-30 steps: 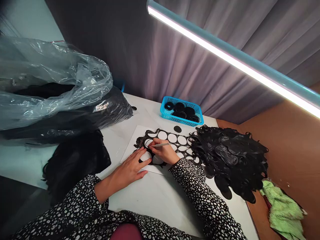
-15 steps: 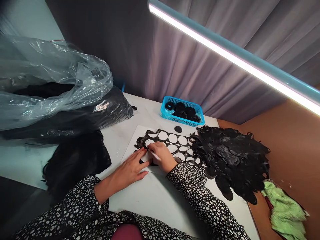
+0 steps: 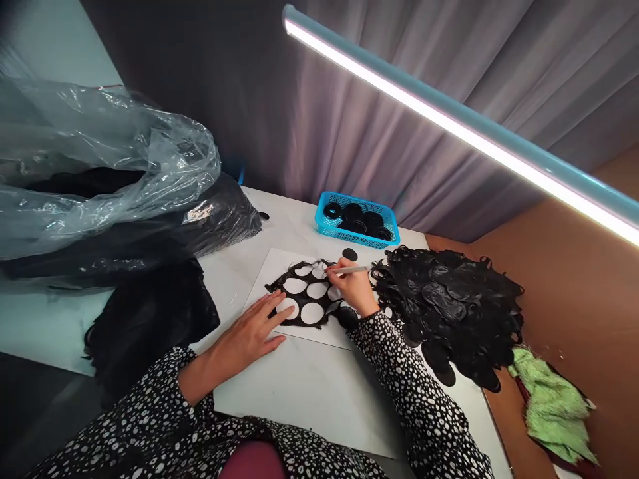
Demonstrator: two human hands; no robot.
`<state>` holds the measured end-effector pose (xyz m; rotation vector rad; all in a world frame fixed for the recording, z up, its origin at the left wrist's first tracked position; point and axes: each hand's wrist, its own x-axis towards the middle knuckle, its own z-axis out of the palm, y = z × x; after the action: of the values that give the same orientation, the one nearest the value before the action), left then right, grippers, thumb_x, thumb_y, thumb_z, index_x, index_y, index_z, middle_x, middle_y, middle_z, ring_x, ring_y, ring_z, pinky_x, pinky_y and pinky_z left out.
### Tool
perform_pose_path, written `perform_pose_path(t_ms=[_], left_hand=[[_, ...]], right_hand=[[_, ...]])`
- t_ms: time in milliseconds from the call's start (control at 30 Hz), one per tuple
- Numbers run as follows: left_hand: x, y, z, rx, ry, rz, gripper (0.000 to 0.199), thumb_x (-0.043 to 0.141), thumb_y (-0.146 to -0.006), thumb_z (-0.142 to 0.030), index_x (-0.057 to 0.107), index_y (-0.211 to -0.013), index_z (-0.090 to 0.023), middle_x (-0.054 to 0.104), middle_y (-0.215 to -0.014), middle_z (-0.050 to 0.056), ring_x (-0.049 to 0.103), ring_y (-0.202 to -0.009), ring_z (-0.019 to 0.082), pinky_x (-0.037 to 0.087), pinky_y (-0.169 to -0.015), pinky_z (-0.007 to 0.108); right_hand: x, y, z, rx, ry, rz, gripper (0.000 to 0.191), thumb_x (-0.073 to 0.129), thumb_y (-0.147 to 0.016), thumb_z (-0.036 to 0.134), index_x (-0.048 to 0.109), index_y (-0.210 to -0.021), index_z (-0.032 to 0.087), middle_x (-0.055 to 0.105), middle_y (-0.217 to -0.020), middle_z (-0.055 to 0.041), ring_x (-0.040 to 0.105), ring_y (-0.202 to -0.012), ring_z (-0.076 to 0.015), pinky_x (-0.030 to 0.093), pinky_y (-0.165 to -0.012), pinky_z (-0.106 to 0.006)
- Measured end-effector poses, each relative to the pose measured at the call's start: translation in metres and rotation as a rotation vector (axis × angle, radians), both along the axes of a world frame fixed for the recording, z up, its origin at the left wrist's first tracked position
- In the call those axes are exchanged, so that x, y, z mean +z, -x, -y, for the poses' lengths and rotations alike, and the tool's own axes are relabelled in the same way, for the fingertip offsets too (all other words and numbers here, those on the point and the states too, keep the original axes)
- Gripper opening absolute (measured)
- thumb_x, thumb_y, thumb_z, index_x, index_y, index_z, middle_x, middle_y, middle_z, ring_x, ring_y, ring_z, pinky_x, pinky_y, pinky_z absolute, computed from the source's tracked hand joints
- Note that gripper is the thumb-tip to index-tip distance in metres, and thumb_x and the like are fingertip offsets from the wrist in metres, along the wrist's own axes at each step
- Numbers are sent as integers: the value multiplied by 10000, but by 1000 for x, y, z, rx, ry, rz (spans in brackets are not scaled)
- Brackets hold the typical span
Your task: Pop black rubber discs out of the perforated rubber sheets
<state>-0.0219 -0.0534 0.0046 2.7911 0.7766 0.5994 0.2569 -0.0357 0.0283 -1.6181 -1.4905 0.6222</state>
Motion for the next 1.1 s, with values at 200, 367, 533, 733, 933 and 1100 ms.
perform_pose_path(t_ms=[200, 367, 533, 733, 933, 1100], left_hand=[[-7, 18, 21, 62, -27, -68, 353, 587, -936, -245, 555, -1266, -122, 578, -1295, 154, 517, -1276, 295, 416, -1101, 479], [-15, 21, 24, 79, -2, -37, 377, 523, -975, -280, 519, -1333, -163, 544, -1367, 140, 476, -1322, 271, 405, -1107, 469], [-13, 19, 23, 85, 29, -27, 365, 530, -969, -290, 532, -1317, -180, 562, -1349, 125, 471, -1324, 266, 400, -1108, 462], [-14, 18, 22, 77, 34, -27, 341, 528, -964, -272, 547, -1291, -178, 568, -1332, 122, 462, -1326, 270, 402, -1105, 466], [-15, 18, 22, 76, 20, -26, 312, 515, -956, -232, 564, -1255, -154, 568, -1321, 134, 465, -1313, 276, 420, -1091, 470], [-15, 18, 19, 61, -26, -37, 338, 502, -933, -177, 554, -1267, -153, 569, -1318, 129, 478, -1301, 273, 444, -1079, 452]], right_hand=[[-8, 66, 45, 299, 145, -137, 173, 599, -829, 276, 515, -696, 204, 716, -881, -54, 622, -764, -180, 451, -669, -287], [-17, 81, 53, 318, 159, -83, 132, 599, -834, 257, 528, -735, 206, 713, -884, -53, 616, -751, -181, 461, -659, -289], [-21, 83, 53, 295, 146, -56, 120, 605, -829, 240, 535, -737, 206, 709, -897, -39, 618, -759, -175, 462, -676, -282], [-22, 87, 53, 296, 121, 30, 108, 612, -829, 198, 548, -744, 210, 689, -859, -26, 597, -756, -175, 442, -682, -285], [-26, 95, 61, 322, -7, 233, 106, 567, -869, 128, 567, -810, 217, 687, -942, -51, 588, -868, -212, 464, -765, -328], [-35, 105, 66, 378, -141, 574, 143, 480, -936, 137, 593, -999, 199, 686, -1070, -117, 582, -966, -265, 443, -827, -395]])
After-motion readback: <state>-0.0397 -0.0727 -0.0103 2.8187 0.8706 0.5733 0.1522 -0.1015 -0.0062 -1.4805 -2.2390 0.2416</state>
